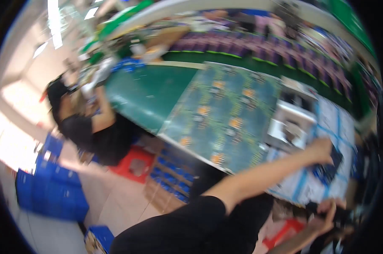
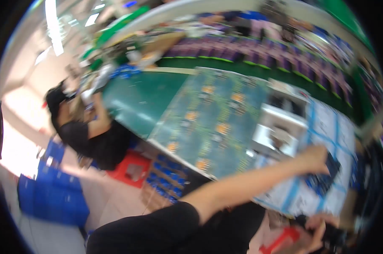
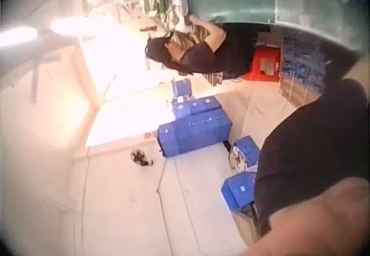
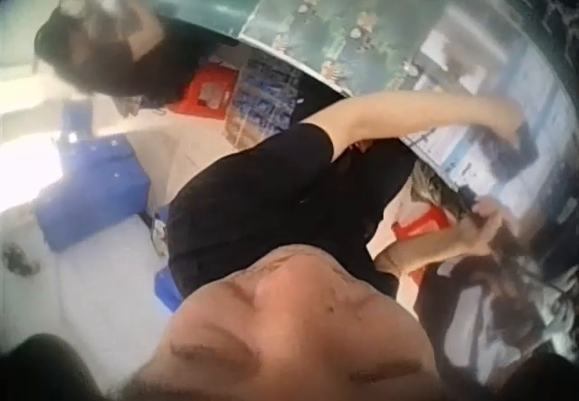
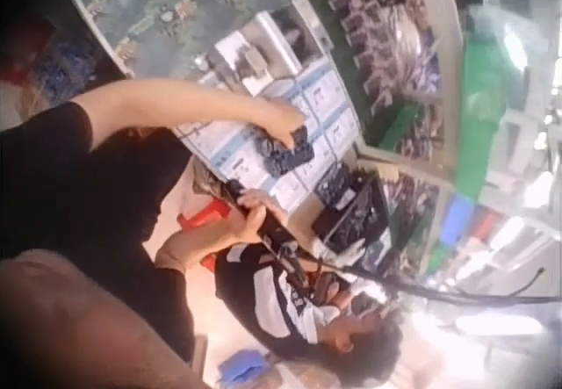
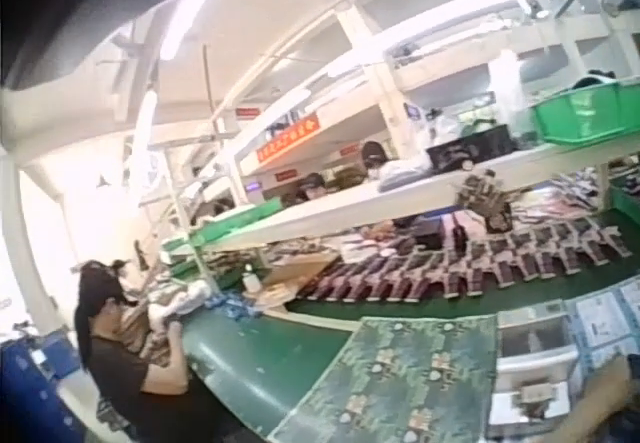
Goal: The person assembles the plastic chassis of small toy cars by securing screws with an electric screwdriver.
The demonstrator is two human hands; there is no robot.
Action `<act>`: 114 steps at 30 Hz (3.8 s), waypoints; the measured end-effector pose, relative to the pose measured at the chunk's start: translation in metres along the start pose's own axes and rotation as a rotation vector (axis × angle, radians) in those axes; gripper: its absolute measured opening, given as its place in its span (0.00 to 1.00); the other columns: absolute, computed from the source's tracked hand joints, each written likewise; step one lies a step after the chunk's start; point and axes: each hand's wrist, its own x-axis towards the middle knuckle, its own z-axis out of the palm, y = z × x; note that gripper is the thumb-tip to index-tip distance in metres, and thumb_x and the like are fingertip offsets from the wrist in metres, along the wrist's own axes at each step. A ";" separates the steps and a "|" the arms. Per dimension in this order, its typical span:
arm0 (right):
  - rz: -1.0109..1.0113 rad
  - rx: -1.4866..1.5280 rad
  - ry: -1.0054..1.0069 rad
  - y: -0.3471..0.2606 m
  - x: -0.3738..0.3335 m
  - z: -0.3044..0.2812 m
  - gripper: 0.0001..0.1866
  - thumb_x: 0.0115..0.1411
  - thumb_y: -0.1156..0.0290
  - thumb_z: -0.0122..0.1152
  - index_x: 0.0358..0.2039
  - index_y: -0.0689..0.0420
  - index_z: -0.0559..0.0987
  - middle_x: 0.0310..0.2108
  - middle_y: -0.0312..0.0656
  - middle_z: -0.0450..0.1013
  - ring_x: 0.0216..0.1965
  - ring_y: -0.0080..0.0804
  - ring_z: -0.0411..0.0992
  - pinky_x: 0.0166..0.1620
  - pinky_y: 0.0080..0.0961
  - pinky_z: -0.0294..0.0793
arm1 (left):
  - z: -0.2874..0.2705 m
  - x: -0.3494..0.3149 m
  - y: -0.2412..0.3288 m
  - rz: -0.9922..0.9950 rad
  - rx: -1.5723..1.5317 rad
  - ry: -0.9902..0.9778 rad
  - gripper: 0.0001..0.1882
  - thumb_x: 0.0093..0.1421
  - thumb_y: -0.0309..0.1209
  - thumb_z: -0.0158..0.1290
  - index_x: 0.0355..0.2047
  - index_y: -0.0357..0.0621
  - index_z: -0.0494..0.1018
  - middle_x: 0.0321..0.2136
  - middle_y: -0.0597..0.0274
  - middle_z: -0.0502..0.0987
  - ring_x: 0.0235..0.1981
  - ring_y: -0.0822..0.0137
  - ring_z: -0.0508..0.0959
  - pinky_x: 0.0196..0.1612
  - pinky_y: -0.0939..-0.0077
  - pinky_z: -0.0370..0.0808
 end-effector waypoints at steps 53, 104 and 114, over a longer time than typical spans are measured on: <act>-0.042 0.584 -0.470 -0.036 0.046 0.242 0.10 0.61 0.66 0.53 0.37 0.57 0.67 0.21 0.38 0.65 0.17 0.26 0.64 0.27 0.27 0.68 | -0.090 -0.245 -0.093 -0.163 -1.121 0.512 0.12 0.60 0.23 0.57 0.45 0.35 0.74 0.34 0.58 0.81 0.33 0.72 0.81 0.35 0.77 0.79; 0.119 0.182 -0.380 -0.017 0.092 0.254 0.10 0.54 0.78 0.69 0.26 0.59 0.74 0.15 0.33 0.70 0.13 0.16 0.66 0.18 0.14 0.62 | -0.102 -0.242 -0.091 -0.163 -1.575 0.614 0.44 0.50 0.13 0.54 0.65 0.55 0.55 0.45 0.55 0.73 0.39 0.61 0.79 0.41 0.60 0.82; 0.201 0.647 -0.562 -0.037 0.028 0.223 0.12 0.60 0.64 0.56 0.34 0.59 0.67 0.18 0.38 0.65 0.15 0.25 0.63 0.22 0.26 0.68 | -0.105 -0.241 -0.093 -0.208 -1.551 0.630 0.43 0.48 0.13 0.55 0.64 0.53 0.57 0.45 0.56 0.72 0.38 0.61 0.79 0.36 0.65 0.81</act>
